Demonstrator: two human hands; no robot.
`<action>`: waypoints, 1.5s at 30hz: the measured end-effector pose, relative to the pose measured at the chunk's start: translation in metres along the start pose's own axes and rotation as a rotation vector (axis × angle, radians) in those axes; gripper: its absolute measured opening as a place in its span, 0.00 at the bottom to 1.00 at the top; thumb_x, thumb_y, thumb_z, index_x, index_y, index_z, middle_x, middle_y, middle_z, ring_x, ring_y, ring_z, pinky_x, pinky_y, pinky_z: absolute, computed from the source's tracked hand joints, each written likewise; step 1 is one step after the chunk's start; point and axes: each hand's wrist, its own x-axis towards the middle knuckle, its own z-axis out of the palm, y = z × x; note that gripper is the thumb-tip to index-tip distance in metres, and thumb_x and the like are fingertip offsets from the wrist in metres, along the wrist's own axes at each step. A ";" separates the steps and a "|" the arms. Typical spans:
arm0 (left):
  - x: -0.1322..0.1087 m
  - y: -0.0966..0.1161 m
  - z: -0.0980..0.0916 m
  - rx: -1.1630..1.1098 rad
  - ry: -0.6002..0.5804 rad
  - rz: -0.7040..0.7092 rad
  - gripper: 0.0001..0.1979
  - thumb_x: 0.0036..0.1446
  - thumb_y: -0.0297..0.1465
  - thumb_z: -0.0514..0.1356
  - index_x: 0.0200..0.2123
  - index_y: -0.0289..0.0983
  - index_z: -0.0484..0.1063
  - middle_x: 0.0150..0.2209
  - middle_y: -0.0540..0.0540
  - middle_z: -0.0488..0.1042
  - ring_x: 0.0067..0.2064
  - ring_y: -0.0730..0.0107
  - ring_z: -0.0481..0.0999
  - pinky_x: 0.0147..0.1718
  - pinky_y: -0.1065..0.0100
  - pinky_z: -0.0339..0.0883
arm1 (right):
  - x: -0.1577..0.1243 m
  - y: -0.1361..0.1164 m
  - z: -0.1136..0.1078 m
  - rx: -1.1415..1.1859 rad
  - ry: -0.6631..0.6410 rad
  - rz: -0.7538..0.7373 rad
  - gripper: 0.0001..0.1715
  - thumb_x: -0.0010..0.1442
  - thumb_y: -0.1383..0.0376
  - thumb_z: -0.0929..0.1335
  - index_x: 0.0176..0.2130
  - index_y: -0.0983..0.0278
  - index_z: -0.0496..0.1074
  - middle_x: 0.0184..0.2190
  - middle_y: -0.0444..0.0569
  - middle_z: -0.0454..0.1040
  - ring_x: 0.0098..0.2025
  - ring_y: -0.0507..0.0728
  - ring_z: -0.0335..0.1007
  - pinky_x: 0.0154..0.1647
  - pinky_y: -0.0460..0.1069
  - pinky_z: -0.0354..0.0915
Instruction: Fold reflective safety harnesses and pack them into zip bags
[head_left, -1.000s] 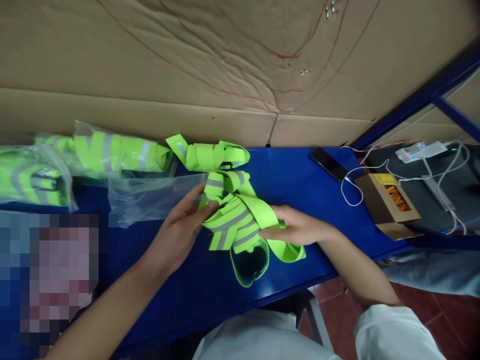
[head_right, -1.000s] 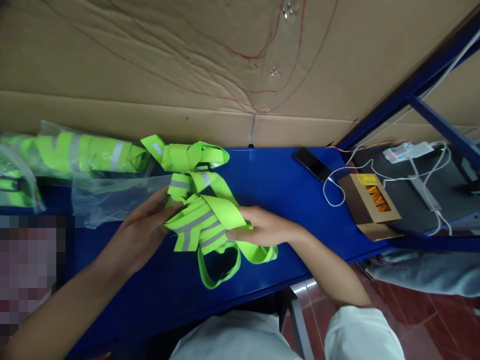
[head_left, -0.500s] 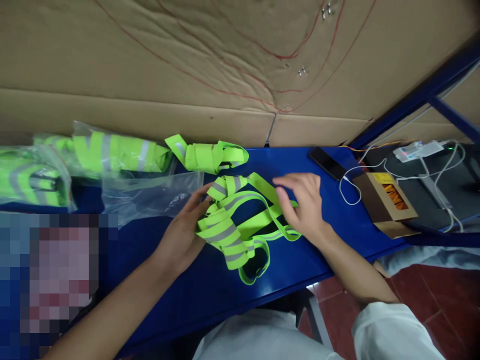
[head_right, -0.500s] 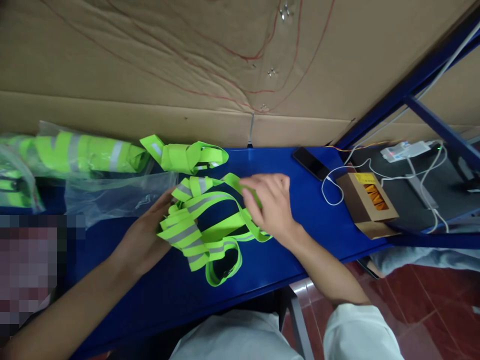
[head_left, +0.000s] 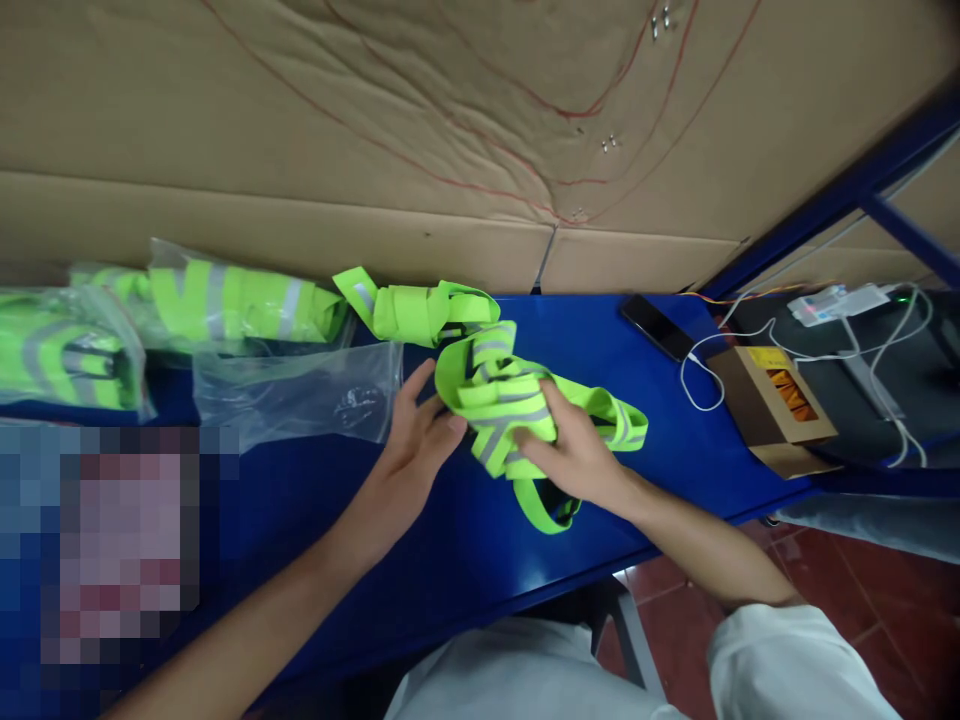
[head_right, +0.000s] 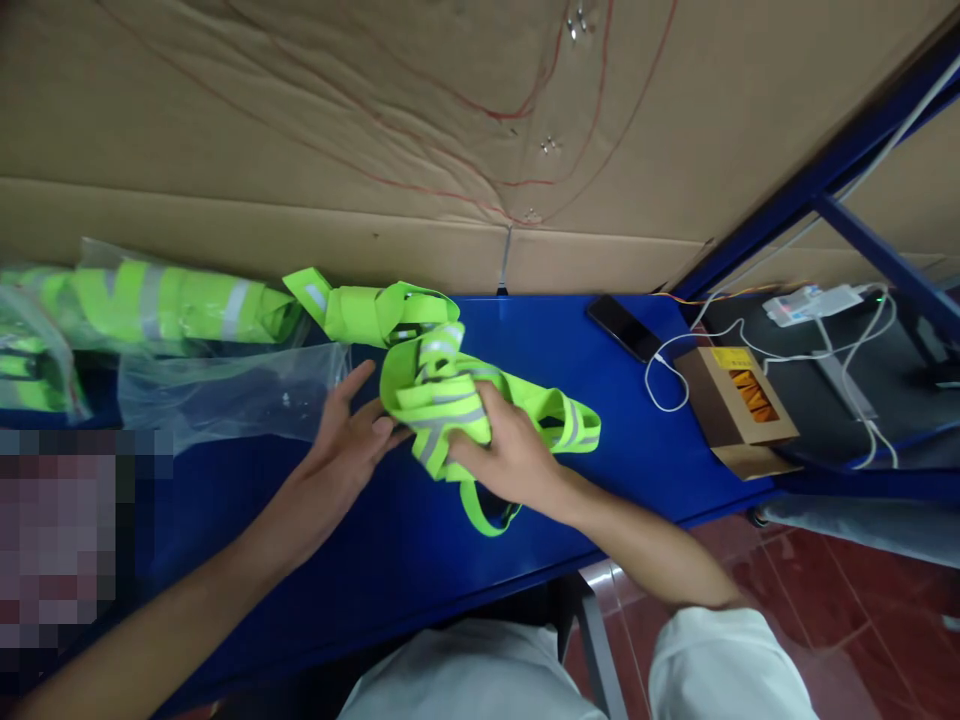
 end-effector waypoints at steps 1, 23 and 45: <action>-0.002 0.001 0.000 0.062 0.063 0.042 0.33 0.66 0.46 0.64 0.68 0.49 0.54 0.64 0.42 0.68 0.56 0.62 0.78 0.55 0.59 0.75 | 0.001 0.000 -0.002 -0.050 0.092 -0.008 0.23 0.66 0.60 0.69 0.57 0.63 0.66 0.49 0.53 0.79 0.47 0.62 0.78 0.48 0.57 0.74; -0.006 -0.011 0.006 -0.032 -0.111 -0.097 0.35 0.57 0.41 0.73 0.61 0.43 0.61 0.54 0.46 0.77 0.54 0.62 0.77 0.47 0.69 0.73 | -0.003 -0.008 -0.001 0.087 0.023 -0.291 0.18 0.69 0.63 0.71 0.57 0.59 0.70 0.35 0.43 0.71 0.36 0.52 0.70 0.40 0.49 0.73; -0.016 -0.003 -0.001 -0.040 -0.315 -0.108 0.53 0.51 0.37 0.76 0.74 0.56 0.51 0.76 0.48 0.54 0.76 0.46 0.53 0.71 0.53 0.60 | -0.011 -0.019 -0.002 -0.046 -0.233 -0.504 0.30 0.72 0.67 0.67 0.69 0.61 0.61 0.61 0.56 0.72 0.65 0.57 0.68 0.66 0.55 0.68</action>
